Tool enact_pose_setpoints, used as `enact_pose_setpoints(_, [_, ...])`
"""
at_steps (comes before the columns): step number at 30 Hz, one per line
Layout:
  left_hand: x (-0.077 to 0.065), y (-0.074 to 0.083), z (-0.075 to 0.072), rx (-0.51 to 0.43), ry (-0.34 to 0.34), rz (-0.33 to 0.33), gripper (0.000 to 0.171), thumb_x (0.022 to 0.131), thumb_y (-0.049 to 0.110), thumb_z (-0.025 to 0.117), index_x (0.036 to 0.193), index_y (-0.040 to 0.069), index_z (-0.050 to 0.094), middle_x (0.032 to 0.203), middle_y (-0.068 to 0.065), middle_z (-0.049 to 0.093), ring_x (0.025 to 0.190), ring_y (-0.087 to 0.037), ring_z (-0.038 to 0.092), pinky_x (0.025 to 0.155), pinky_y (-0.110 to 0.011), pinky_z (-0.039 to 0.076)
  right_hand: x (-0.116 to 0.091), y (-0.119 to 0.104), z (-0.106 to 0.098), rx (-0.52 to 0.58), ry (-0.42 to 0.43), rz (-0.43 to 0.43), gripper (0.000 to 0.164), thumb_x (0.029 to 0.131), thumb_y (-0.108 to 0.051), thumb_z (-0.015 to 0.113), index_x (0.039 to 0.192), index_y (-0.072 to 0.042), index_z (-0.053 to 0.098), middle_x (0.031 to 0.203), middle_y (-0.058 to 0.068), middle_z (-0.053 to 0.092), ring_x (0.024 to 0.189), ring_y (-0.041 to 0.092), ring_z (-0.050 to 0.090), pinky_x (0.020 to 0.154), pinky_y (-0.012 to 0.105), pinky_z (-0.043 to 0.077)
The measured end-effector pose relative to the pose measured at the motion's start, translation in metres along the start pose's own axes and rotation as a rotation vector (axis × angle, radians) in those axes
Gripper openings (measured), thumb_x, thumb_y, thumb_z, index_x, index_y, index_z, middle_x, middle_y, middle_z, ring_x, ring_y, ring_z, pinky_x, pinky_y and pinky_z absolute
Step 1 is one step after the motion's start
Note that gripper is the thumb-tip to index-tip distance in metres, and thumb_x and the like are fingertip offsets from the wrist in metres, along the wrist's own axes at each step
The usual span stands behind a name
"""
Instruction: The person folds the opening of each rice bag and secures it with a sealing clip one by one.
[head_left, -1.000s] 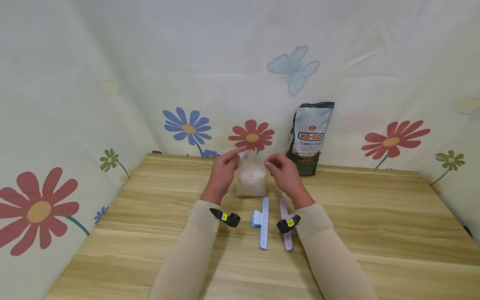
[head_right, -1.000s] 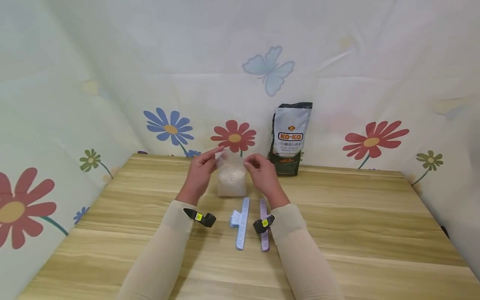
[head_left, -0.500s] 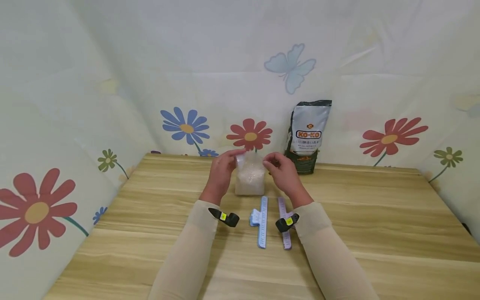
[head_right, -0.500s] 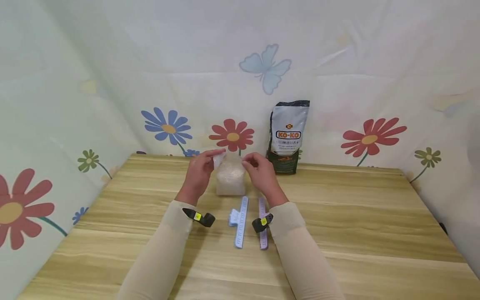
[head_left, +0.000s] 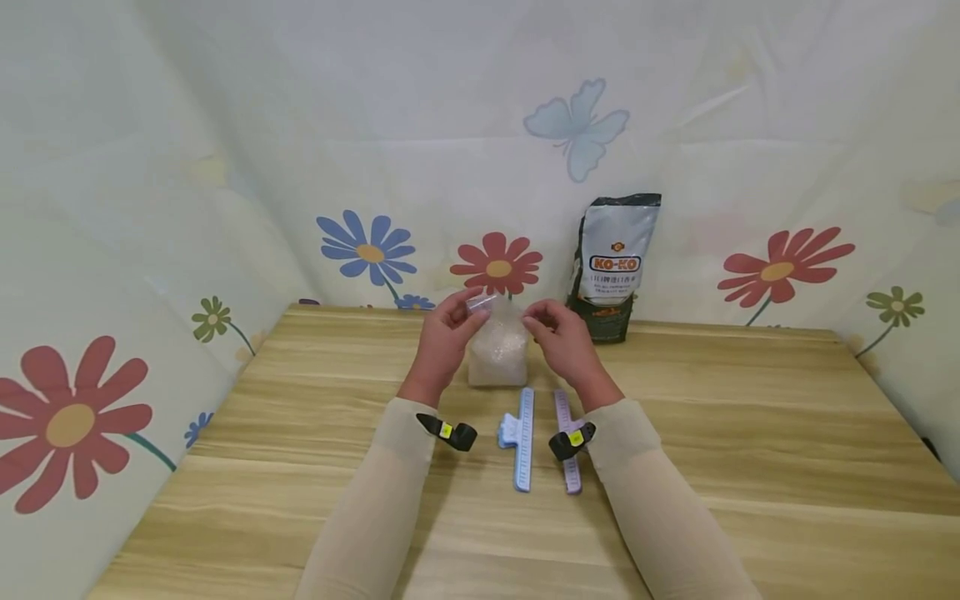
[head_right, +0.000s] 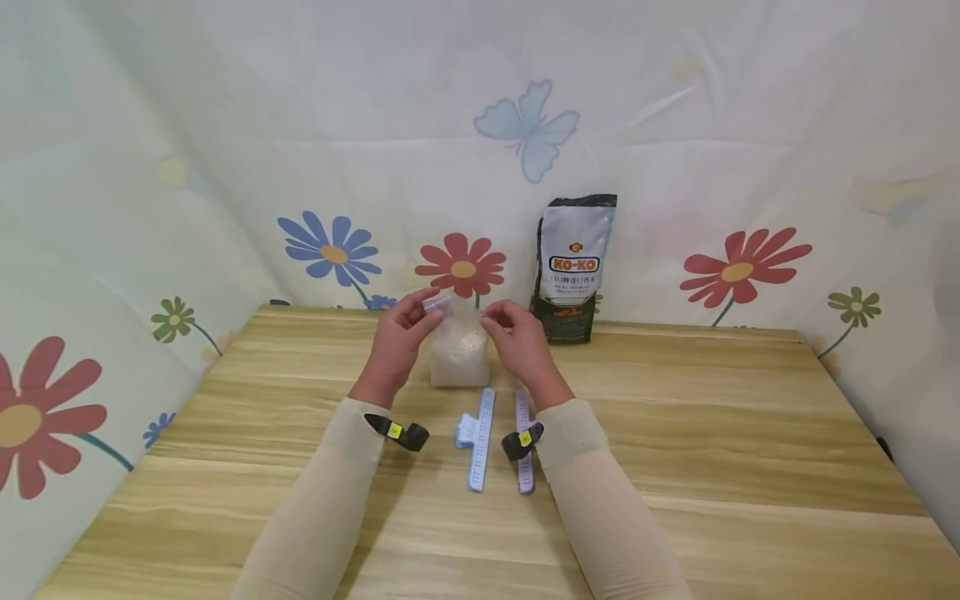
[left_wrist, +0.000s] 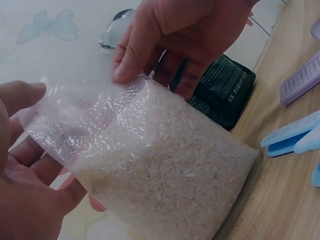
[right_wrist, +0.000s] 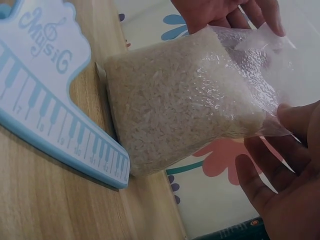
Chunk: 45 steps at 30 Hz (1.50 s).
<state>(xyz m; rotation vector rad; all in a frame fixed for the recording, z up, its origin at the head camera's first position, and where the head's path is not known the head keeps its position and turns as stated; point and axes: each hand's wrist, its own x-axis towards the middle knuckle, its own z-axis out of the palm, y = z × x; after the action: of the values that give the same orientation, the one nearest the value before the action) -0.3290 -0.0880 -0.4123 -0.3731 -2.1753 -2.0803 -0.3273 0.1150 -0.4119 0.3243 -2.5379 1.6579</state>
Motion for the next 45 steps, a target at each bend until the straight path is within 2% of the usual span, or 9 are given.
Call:
enact_pose_setpoints(5, [0.001,0.0,-0.002,0.019,0.018,-0.024,0.042,0.091,0.033,0.067,0.132,0.027,0.058,0.124,-0.006,0.067,0.113,-0.018,0.062,0.1,-0.037,0.049,0.0,0.0,0.001,0.007,-0.006,-0.025,0.018,0.098,-0.03,0.056,0.109,-0.016,0.06,0.112,0.004,0.065,0.107,0.022,0.06,0.089,0.041,0.053])
enact_pose_setpoints(15, [0.001,0.003,-0.003,0.01,0.056,-0.03,0.041,0.092,0.03,0.067,0.129,0.015,0.059,0.115,-0.01,0.071,0.106,-0.014,0.067,0.088,-0.024,0.051,0.001,0.0,0.001,-0.012,-0.017,-0.059,0.024,0.095,-0.032,0.062,0.113,-0.016,0.061,0.114,0.004,0.065,0.11,0.02,0.059,0.097,0.042,0.049])
enact_pose_setpoints(19, [0.002,0.002,-0.002,0.029,0.069,-0.017,0.033,0.093,0.027,0.066,0.122,0.012,0.063,0.112,-0.011,0.072,0.102,-0.013,0.068,0.087,-0.026,0.052,0.001,0.0,0.002,-0.02,0.0,-0.074,0.022,0.095,-0.032,0.063,0.111,-0.017,0.063,0.113,0.003,0.066,0.109,0.02,0.06,0.096,0.042,0.05])
enact_pose_setpoints(26, [0.0,0.003,-0.003,0.013,0.053,0.01,0.025,0.094,0.019,0.065,0.116,0.008,0.066,0.111,-0.012,0.072,0.1,-0.013,0.068,0.095,-0.038,0.052,-0.001,-0.001,0.003,-0.031,0.032,-0.086,0.019,0.094,-0.03,0.063,0.109,-0.018,0.066,0.109,0.002,0.068,0.107,0.019,0.06,0.093,0.041,0.051])
enact_pose_setpoints(33, [-0.001,0.001,-0.003,0.021,0.056,0.025,0.017,0.095,0.015,0.062,0.109,0.009,0.069,0.109,-0.009,0.07,0.099,-0.015,0.065,0.09,-0.031,0.054,-0.003,-0.001,0.005,0.009,0.075,-0.121,0.015,0.093,-0.025,0.065,0.105,-0.016,0.069,0.103,0.004,0.07,0.101,0.019,0.063,0.087,0.04,0.052])
enact_pose_setpoints(39, [0.0,-0.005,-0.002,-0.02,0.057,0.056,0.017,0.097,0.009,0.058,0.107,0.006,0.07,0.108,-0.005,0.069,0.098,-0.013,0.064,0.085,-0.024,0.053,-0.005,0.002,0.009,0.007,0.132,-0.177,0.009,0.092,-0.019,0.067,0.098,-0.015,0.071,0.097,0.003,0.071,0.091,0.017,0.064,0.078,0.033,0.052])
enact_pose_setpoints(45, [0.001,-0.01,0.0,-0.097,0.058,0.081,0.017,0.097,0.003,0.053,0.098,0.004,0.07,0.105,-0.005,0.072,0.1,-0.015,0.065,0.086,-0.024,0.053,-0.006,0.006,0.011,0.034,0.159,-0.279,0.009,0.09,-0.01,0.066,0.092,-0.011,0.075,0.096,0.005,0.07,0.089,0.015,0.062,0.078,0.03,0.052])
